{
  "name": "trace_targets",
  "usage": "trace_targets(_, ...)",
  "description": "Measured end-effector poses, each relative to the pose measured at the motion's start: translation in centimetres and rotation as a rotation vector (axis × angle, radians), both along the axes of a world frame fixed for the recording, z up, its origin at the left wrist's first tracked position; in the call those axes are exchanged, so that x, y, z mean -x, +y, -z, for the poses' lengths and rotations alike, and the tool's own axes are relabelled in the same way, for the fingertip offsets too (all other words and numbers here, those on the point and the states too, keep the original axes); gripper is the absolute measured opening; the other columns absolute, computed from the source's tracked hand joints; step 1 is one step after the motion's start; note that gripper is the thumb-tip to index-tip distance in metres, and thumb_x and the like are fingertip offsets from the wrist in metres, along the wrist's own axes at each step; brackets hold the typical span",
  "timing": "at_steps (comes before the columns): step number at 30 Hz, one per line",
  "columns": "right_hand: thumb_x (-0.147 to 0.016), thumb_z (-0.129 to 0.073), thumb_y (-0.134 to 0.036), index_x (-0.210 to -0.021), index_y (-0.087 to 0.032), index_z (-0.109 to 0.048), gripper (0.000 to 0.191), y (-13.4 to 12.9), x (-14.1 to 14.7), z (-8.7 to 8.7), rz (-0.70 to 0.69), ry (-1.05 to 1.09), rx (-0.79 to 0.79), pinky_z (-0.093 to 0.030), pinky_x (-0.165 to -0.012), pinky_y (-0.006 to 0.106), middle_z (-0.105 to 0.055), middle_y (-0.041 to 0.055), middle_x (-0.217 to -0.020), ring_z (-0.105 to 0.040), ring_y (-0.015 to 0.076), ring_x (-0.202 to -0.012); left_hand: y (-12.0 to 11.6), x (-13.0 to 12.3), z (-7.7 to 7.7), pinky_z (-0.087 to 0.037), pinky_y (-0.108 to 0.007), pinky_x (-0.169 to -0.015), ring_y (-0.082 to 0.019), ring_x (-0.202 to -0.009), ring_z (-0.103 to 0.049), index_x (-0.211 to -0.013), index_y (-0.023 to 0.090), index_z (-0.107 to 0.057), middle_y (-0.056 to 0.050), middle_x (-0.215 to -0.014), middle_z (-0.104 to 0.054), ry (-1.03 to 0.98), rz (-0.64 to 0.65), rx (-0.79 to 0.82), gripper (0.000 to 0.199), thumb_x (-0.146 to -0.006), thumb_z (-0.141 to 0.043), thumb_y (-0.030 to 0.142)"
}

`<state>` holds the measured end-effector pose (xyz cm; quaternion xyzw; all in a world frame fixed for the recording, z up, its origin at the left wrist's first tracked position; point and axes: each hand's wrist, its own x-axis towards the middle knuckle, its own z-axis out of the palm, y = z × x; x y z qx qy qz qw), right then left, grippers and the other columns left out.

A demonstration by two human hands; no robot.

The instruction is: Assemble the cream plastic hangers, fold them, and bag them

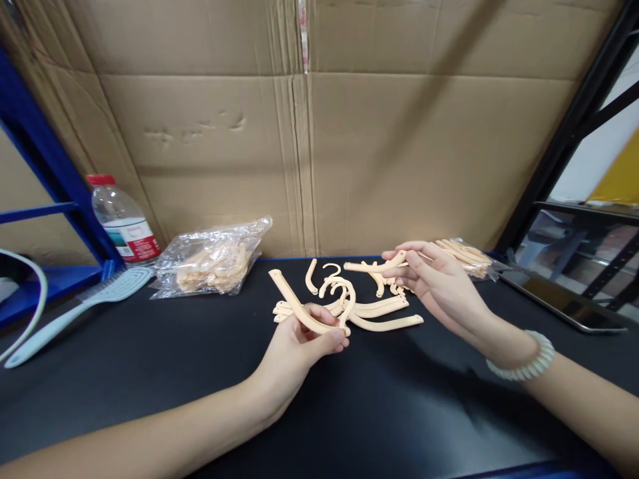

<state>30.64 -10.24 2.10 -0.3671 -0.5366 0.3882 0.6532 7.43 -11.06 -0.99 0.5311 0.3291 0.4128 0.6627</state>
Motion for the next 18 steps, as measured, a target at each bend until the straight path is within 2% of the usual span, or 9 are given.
trace_targets(3, -0.082, -0.066, -0.039, -0.087, -0.022, -0.066, 0.017, -1.8, 1.6, 0.4, -0.001, 0.111, 0.044, -0.052, -0.08, 0.031, -0.067, 0.0055, -0.11, -0.068, 0.0162, -0.087, 0.0, 0.0, 0.0, -0.049, -0.02, -0.07, -0.009, -0.07, -0.062, -0.082, 0.015, -0.055, 0.002, -0.072, -0.066, -0.013, 0.012, -0.002, 0.027, -0.07, -0.079, 0.018)
trace_targets(5, -0.08, -0.068, -0.039, -0.085, -0.021, -0.07, 0.018, -2.5, 2.7, 0.9, 0.022, 0.12, 0.078, -0.05, -0.087, 0.034, -0.066, 0.006, -0.112, -0.066, 0.0171, -0.09, 0.0, 0.1, 0.0, -0.048, -0.02, -0.069, -0.009, -0.07, -0.062, -0.083, 0.015, -0.055, 0.002, -0.072, -0.067, -0.023, 0.02, -0.008, 0.027, -0.07, -0.078, 0.017)
trace_targets(8, -0.074, -0.075, -0.035, -0.088, -0.021, -0.072, 0.021, -3.0, 3.8, 1.9, 0.038, 0.042, 0.139, -0.049, -0.087, 0.035, -0.069, 0.0057, -0.097, -0.063, 0.0166, -0.085, 0.1, 0.2, 0.2, -0.048, -0.02, -0.07, -0.009, -0.071, -0.062, -0.084, 0.015, -0.054, 0.002, -0.072, -0.067, -0.041, 0.037, -0.019, 0.027, -0.071, -0.078, 0.016)
trace_targets(10, -0.073, -0.076, -0.031, -0.091, -0.021, -0.071, 0.021, -3.1, 4.1, 2.5, 0.024, 0.004, 0.164, -0.049, -0.086, 0.034, -0.068, 0.0043, -0.096, -0.063, 0.0159, -0.084, 0.2, 0.2, 0.3, -0.048, -0.02, -0.07, -0.009, -0.073, -0.062, -0.085, 0.015, -0.054, 0.001, -0.074, -0.067, -0.046, 0.046, -0.024, 0.026, -0.072, -0.077, 0.016)
trace_targets(12, -0.072, -0.076, -0.028, -0.099, -0.025, -0.068, 0.028, -3.3, 4.2, 2.8, 0.021, 0.019, 0.18, -0.05, -0.084, 0.032, -0.064, 0.0033, -0.112, -0.062, 0.015, -0.087, 0.3, 0.3, 0.4, -0.048, -0.02, -0.071, -0.009, -0.073, -0.062, -0.085, 0.016, -0.054, 0.002, -0.074, -0.067, -0.044, 0.054, -0.027, 0.026, -0.073, -0.077, 0.015)
trace_targets(14, -0.071, -0.076, -0.024, -0.111, -0.029, -0.063, 0.043, -3.4, 4.2, 3.0, 0.013, 0.072, 0.2, -0.051, -0.084, 0.032, -0.056, 0.0027, -0.126, -0.062, 0.0143, -0.09, 0.3, 0.3, 0.5, -0.048, -0.021, -0.074, -0.009, -0.074, -0.062, -0.084, 0.016, -0.053, 0.002, -0.075, -0.067, -0.042, 0.066, -0.031, 0.025, -0.073, -0.076, 0.015)
trace_targets(16, -0.07, -0.077, -0.022, -0.117, -0.029, -0.059, 0.051, -3.4, 4.2, 2.9, -0.06, 0.14, 0.236, -0.051, -0.087, 0.034, -0.057, 0.0045, -0.123, -0.063, 0.0153, -0.091, 0.3, 0.3, 0.5, -0.048, -0.023, -0.078, -0.01, -0.076, -0.062, -0.084, 0.017, -0.054, 0.002, -0.076, -0.066, -0.043, 0.076, -0.041, 0.024, -0.074, -0.075, 0.015)
trace_targets(18, -0.069, -0.077, -0.022, -0.113, -0.024, -0.061, 0.047, -3.4, 4.3, 2.9, -0.173, 0.193, 0.289, -0.051, -0.091, 0.038, -0.063, 0.0054, -0.109, -0.064, 0.017, -0.091, 0.2, 0.3, 0.6, -0.048, -0.025, -0.079, -0.01, -0.077, -0.062, -0.084, 0.017, -0.054, 0.003, -0.078, -0.065, -0.047, 0.077, -0.061, 0.024, -0.074, -0.075, 0.015)
